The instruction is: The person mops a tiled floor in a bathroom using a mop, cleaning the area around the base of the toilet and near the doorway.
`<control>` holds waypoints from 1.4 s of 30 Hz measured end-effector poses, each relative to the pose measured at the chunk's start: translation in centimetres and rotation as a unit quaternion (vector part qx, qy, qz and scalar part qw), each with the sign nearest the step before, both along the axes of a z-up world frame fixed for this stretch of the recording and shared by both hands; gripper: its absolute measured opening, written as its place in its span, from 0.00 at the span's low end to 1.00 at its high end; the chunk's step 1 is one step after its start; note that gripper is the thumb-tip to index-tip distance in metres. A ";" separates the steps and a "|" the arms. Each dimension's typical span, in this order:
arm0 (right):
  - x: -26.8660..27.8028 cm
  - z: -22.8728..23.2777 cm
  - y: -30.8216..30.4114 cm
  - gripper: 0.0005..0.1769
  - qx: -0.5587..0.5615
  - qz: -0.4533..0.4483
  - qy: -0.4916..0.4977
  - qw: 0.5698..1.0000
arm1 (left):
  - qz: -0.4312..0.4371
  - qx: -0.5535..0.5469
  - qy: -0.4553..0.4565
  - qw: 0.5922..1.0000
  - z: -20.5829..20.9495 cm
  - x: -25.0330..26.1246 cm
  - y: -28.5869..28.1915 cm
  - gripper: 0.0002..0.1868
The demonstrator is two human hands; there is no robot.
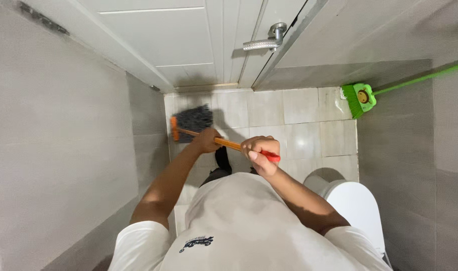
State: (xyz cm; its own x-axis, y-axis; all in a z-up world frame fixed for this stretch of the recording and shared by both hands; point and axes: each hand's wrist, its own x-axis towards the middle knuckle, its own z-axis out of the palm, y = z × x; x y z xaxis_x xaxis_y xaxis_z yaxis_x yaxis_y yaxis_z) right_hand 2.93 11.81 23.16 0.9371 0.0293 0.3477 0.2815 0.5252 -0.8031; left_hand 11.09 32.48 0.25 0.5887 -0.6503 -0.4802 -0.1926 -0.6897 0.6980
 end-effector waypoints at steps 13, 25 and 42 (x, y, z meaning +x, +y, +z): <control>0.1 0.7 -7.7 0.23 -0.035 -0.007 0.028 0.999 | 0.011 -0.083 -0.081 0.993 -1.4 0.4 -7.0 0.11; -0.7 5.1 -24.4 0.22 -0.119 -0.058 0.052 0.990 | 0.017 -0.172 -0.116 0.978 -3.3 -0.4 -27.3 0.17; -4.2 7.6 -34.6 0.20 -0.451 -0.092 0.063 0.885 | -0.100 -0.394 -0.002 0.914 -2.6 -3.8 -52.8 0.25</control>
